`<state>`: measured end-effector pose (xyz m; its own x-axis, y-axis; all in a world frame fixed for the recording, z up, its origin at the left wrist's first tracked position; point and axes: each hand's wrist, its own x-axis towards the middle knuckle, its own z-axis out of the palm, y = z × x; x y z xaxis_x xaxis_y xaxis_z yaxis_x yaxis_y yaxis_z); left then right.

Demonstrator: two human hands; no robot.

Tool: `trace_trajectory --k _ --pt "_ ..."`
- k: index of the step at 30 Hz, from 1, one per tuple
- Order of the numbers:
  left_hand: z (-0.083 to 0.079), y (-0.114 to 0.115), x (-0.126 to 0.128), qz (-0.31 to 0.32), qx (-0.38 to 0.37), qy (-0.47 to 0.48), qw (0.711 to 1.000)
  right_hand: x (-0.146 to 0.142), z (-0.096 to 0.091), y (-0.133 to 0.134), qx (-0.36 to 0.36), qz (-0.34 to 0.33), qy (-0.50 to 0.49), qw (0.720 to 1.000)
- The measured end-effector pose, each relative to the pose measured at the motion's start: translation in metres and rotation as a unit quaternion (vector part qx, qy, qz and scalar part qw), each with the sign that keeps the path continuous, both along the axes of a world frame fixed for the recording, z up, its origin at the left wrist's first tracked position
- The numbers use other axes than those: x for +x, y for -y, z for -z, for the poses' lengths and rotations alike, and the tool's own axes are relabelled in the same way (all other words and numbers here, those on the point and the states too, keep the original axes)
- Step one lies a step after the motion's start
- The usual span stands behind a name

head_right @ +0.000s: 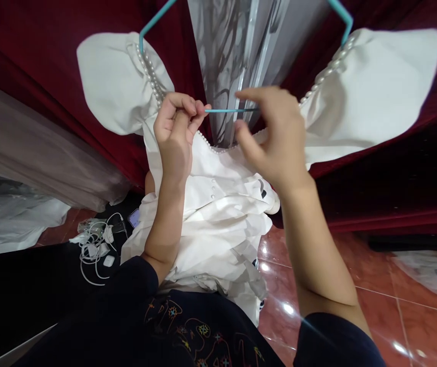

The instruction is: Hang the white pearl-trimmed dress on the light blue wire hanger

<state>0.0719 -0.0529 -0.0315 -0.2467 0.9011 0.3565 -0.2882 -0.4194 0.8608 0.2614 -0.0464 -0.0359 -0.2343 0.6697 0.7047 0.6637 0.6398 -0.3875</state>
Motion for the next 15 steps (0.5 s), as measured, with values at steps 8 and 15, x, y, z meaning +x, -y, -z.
trace_trajectory --k 8,15 --pt "0.004 0.013 -0.016 0.007 0.034 -0.077 0.996 -0.016 0.009 0.005 0.057 0.093 0.013 0.994" --pt "-0.025 0.005 -0.033 -0.27 0.143 -0.19 0.933 -0.014 0.008 0.008 0.026 0.069 0.0 0.997"
